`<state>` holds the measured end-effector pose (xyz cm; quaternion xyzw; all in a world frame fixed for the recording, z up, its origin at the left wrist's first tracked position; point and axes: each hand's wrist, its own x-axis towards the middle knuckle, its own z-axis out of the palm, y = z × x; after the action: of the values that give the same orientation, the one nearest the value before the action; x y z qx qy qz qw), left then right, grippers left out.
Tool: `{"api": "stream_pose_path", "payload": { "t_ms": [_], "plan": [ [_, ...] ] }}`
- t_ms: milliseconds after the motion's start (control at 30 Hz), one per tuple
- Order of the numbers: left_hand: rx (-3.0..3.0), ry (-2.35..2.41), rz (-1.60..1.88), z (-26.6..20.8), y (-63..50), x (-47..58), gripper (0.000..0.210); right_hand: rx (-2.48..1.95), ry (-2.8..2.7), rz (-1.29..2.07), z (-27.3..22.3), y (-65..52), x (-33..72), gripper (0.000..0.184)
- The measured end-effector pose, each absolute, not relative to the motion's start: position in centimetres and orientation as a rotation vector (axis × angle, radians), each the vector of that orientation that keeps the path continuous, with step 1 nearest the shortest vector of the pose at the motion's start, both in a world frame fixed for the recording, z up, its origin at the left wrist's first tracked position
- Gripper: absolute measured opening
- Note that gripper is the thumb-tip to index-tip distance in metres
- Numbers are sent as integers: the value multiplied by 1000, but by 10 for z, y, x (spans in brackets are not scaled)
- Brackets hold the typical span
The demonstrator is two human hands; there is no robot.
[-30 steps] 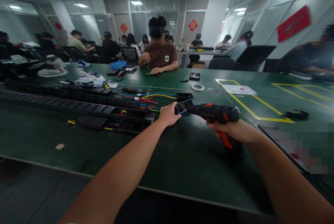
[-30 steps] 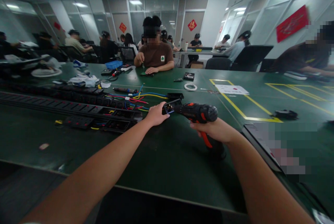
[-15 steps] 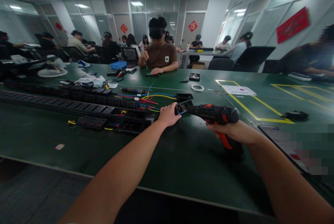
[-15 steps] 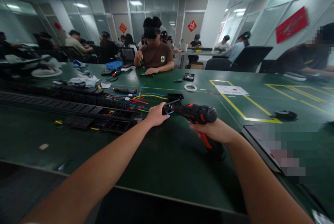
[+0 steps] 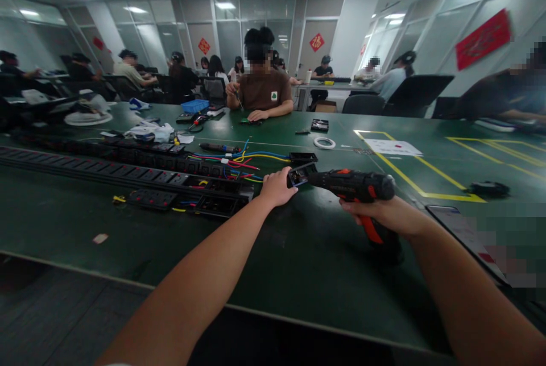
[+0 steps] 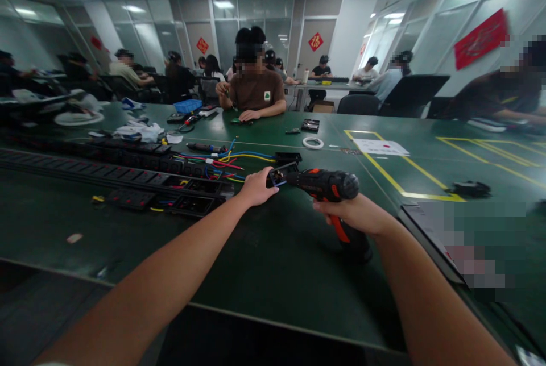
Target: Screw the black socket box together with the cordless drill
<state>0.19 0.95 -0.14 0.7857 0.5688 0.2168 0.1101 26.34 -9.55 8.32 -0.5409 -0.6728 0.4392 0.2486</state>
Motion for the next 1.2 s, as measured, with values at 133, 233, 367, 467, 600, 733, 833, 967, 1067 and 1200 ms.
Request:
{"api": "stream_pose_path", "payload": {
  "t_ms": [133, 233, 367, 467, 600, 733, 833, 967, 1067, 1200],
  "plan": [
    [2305, 1672, 648, 0, 8, 2, 68, -1460, -1781, 1207, 84, -95, 265, 46],
    [2301, 1665, 642, 1, 8, 1, 66, -1464, -1764, 1225, 83, -95, 265, 47],
    [2297, 1666, 655, 0, 8, 1, 67, -1456, -1768, 1223, 81, -93, 265, 47],
    [2299, 1659, 659, 0, 9, 1, 67, -1412, -1785, 1214, 80, -93, 265, 46],
    [2293, 1658, 653, -1, 9, 1, 67, -1407, -1790, 1208, 84, -95, 262, 45],
    [2299, 1659, 652, -2, 10, 1, 67, -1436, -1792, 1192, 86, -97, 260, 47],
    [2304, 1657, 649, -2, 11, 1, 67, -1432, -1783, 1205, 84, -96, 262, 47],
    [2306, 1664, 649, -2, 11, 1, 68, -1431, -1790, 1194, 81, -95, 263, 45],
    [2309, 1661, 653, -2, 11, 1, 68, -1447, -1799, 1180, 81, -96, 263, 45],
    [2305, 1657, 652, -1, 10, 0, 67, -1450, -1825, 1160, 84, -97, 261, 45]
  ]
}}
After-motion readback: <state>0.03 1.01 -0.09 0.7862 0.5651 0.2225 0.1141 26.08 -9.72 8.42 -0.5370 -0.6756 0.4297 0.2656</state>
